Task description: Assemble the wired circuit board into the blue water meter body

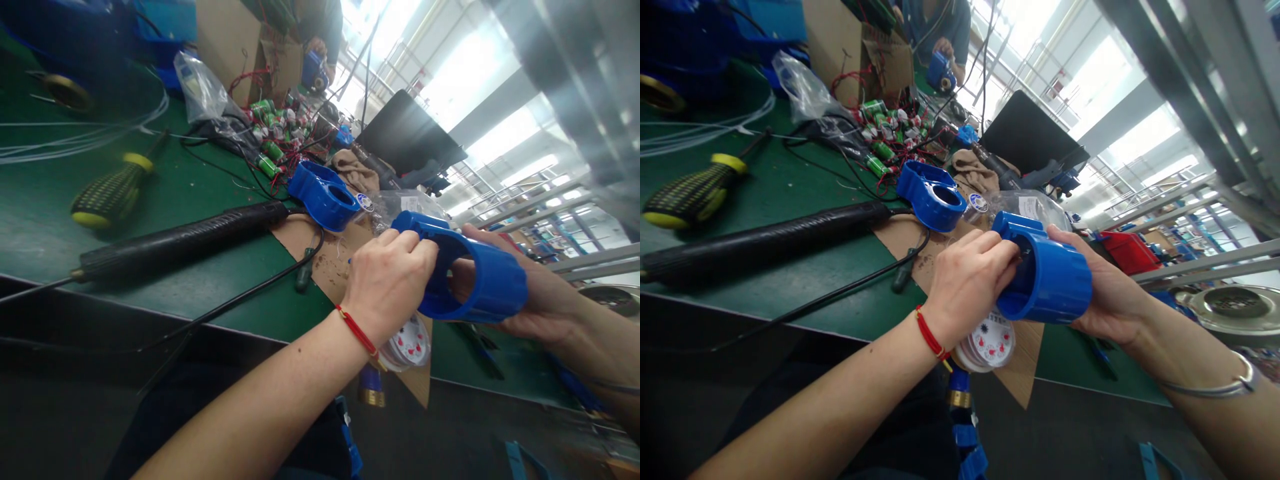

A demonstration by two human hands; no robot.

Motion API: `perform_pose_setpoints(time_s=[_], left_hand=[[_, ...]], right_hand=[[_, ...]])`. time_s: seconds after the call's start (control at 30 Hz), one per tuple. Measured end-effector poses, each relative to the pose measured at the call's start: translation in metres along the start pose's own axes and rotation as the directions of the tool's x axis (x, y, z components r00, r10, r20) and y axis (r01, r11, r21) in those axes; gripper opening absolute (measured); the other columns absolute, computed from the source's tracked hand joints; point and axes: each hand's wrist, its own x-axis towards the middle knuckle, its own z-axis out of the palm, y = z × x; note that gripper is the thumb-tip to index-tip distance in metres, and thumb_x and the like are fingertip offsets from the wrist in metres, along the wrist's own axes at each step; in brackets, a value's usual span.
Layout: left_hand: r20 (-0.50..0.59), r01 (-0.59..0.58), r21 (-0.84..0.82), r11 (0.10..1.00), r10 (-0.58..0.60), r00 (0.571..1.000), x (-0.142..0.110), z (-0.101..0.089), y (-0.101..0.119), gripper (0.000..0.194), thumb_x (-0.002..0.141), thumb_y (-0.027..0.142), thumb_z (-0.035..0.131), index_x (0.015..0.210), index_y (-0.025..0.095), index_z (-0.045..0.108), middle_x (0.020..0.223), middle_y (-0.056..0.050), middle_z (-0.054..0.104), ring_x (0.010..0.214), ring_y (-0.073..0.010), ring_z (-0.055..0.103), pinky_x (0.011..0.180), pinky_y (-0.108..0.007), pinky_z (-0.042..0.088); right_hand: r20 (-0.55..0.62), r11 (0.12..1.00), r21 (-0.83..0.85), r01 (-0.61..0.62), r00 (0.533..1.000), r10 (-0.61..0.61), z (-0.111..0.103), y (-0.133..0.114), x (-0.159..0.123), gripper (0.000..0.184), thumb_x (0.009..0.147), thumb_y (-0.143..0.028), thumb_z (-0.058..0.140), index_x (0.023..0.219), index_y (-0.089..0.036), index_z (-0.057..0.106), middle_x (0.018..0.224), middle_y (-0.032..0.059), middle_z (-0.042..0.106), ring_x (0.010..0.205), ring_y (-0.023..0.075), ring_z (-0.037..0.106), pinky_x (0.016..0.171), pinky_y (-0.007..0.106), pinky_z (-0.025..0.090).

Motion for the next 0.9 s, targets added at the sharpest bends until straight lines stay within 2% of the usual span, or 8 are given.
perform_pose_setpoints(time_s=[0.13,0.27,0.43,0.53,0.6,0.7,0.83,0.9], left_hand=[[0.015,0.046,-0.012,0.999,-0.046,0.999,0.001,0.001,0.003,0.013,0.096,0.023,0.051,0.085,0.02,0.058,0.085,-0.001,0.063,0.081,-0.0208,0.058,0.067,-0.033,0.041],[0.048,0.113,-0.041,0.993,-0.111,0.993,-0.001,0.0,0.006,0.013,0.098,0.025,0.049,0.089,0.02,0.057,0.086,0.0,0.064,0.083,-0.0203,0.061,0.068,-0.033,0.043],[0.031,0.158,-0.041,0.987,-0.157,0.987,-0.004,0.0,0.007,0.015,0.097,0.029,0.05,0.088,0.021,0.056,0.084,0.0,0.063,0.08,-0.0199,0.061,0.064,-0.034,0.041],[0.009,0.158,-0.034,0.987,-0.157,0.987,-0.004,0.0,0.007,0.014,0.097,0.028,0.05,0.087,0.021,0.056,0.083,0.0,0.063,0.08,-0.0199,0.061,0.064,-0.034,0.04],[-0.002,0.148,-0.026,0.989,-0.148,0.989,-0.003,-0.001,0.007,0.013,0.097,0.026,0.049,0.087,0.021,0.055,0.083,0.0,0.063,0.079,-0.02,0.06,0.064,-0.034,0.039],[-0.016,0.129,-0.016,0.991,-0.129,0.991,-0.003,-0.001,0.006,0.013,0.097,0.023,0.048,0.086,0.02,0.055,0.082,0.0,0.062,0.077,-0.0202,0.059,0.063,-0.034,0.038],[-0.038,0.114,-0.022,0.993,-0.114,0.993,-0.005,-0.001,0.006,0.014,0.097,0.022,0.046,0.085,0.02,0.054,0.08,-0.001,0.061,0.076,-0.0203,0.058,0.062,-0.035,0.037],[-0.046,0.112,-0.031,0.993,-0.113,0.992,-0.005,-0.001,0.005,0.015,0.097,0.022,0.046,0.086,0.02,0.055,0.08,-0.001,0.061,0.075,-0.0207,0.058,0.062,-0.036,0.037]], right_hand=[[-0.067,0.997,0.078,-0.01,0.998,0.015,0.0,0.0,0.0,0.033,0.101,-0.035,0.049,0.084,-0.016,0.07,0.066,0.0011,0.075,0.056,0.0093,0.073,0.063,0.013,0.06],[-0.127,0.994,0.106,-0.02,0.991,0.033,0.006,0.0,-0.002,0.038,0.102,-0.036,0.047,0.08,-0.015,0.07,0.064,0.0032,0.076,0.053,0.0117,0.073,0.06,0.018,0.062],[-0.109,0.993,0.119,-0.023,0.993,0.036,0.008,0.0,-0.003,0.042,0.104,-0.036,0.041,0.081,-0.016,0.07,0.065,0.0041,0.076,0.053,0.0117,0.073,0.059,0.019,0.062],[-0.047,0.995,0.104,0.006,0.999,-0.001,0.002,0.0,-0.001,0.035,0.102,-0.035,0.045,0.085,-0.018,0.071,0.07,0.0031,0.077,0.059,0.0136,0.075,0.069,0.024,0.063],[-0.014,0.998,0.061,0.015,1.0,-0.015,-0.001,0.001,0.0,0.028,0.1,-0.035,0.051,0.094,-0.017,0.071,0.073,0.0037,0.078,0.063,0.017,0.076,0.074,0.03,0.064],[-0.029,1.0,0.023,0.013,1.0,-0.012,0.002,0.003,-0.001,0.028,0.097,-0.038,0.055,0.103,-0.016,0.071,0.073,0.0046,0.078,0.063,0.0197,0.076,0.073,0.032,0.064],[-0.084,1.0,0.015,0.018,0.996,-0.017,0.012,0.005,-0.004,0.03,0.1,-0.039,0.05,0.101,-0.018,0.071,0.071,0.0036,0.078,0.057,0.0174,0.074,0.071,0.032,0.064],[-0.069,1.0,-0.009,0.019,0.997,-0.02,0.012,0.006,-0.004,0.031,0.1,-0.041,0.048,0.102,-0.019,0.07,0.073,0.004,0.078,0.058,0.0179,0.074,0.071,0.033,0.064]])
